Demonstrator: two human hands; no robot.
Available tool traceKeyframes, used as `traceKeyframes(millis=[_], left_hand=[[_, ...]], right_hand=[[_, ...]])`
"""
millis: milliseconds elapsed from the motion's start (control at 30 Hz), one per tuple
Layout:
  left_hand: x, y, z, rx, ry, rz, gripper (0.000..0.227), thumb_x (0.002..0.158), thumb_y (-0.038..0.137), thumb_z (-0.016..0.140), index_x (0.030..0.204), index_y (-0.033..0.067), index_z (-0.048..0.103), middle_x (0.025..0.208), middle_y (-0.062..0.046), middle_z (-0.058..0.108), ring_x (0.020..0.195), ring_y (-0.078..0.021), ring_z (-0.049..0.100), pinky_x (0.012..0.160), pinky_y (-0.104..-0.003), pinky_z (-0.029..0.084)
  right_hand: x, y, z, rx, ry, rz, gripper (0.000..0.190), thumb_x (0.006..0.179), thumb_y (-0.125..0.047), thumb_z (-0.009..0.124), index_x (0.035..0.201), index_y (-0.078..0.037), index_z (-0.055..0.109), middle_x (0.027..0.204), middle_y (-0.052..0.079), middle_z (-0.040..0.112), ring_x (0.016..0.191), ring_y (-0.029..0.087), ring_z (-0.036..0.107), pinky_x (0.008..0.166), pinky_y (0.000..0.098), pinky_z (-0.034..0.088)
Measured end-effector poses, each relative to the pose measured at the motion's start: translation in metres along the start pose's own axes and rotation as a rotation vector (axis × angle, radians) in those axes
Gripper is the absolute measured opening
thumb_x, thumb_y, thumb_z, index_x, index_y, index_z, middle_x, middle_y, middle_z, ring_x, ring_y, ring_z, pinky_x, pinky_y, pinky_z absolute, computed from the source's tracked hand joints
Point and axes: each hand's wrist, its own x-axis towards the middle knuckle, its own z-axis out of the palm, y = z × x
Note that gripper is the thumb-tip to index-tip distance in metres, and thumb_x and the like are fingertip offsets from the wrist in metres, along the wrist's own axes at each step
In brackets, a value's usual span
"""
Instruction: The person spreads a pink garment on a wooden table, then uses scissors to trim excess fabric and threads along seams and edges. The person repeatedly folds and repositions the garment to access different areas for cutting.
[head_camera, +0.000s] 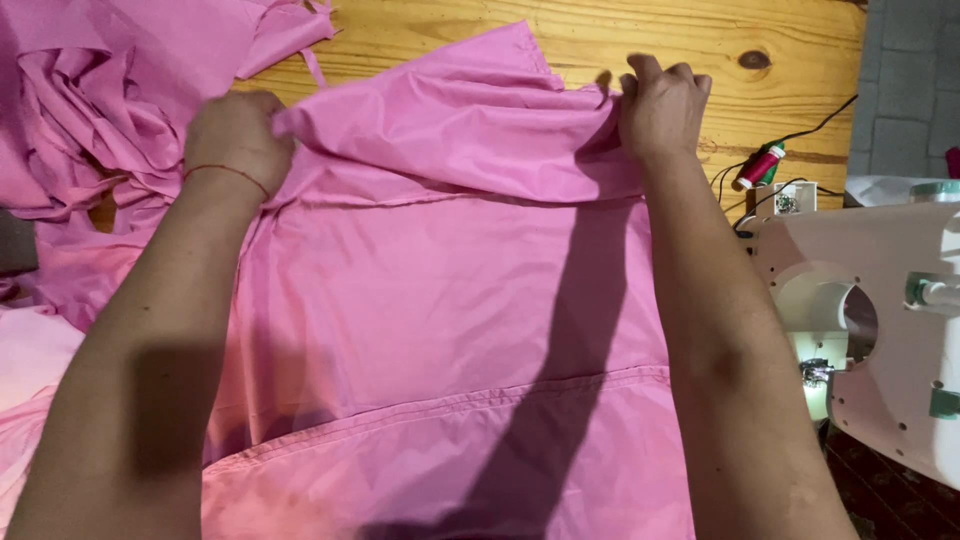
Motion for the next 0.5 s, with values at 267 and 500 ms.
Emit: traceKeyframes(millis=[267, 500], left_hand=[[-0.029, -0.030, 0.038, -0.027, 0.382, 0.250, 0.037, 0.094, 0.007, 0.078, 0.129, 0.0009, 0.069, 0.121, -0.027, 0.071, 0.109, -0.0537, 0.068, 0.087, -0.065, 0.056], [-0.052, 0.017, 0.008, -0.056, 0.374, 0.313, 0.082, 0.076, 0.001, 0.073, 0.158, -0.0018, 0.075, 0.149, -0.025, 0.071, 0.137, -0.0519, 0.061, 0.102, -0.066, 0.048]], right_hand=[[-0.064, -0.050, -0.010, -0.016, -0.008, -0.110, 0.028, 0.094, -0.056, 0.091, 0.096, -0.028, 0.088, 0.101, 0.009, 0.076, 0.103, 0.040, 0.068, 0.089, 0.0581, 0.045], [-0.052, -0.041, -0.009, 0.086, -0.025, 0.103, 0.069, 0.097, -0.003, 0.073, 0.165, -0.007, 0.067, 0.165, 0.025, 0.069, 0.136, 0.048, 0.070, 0.106, 0.0623, 0.051]])
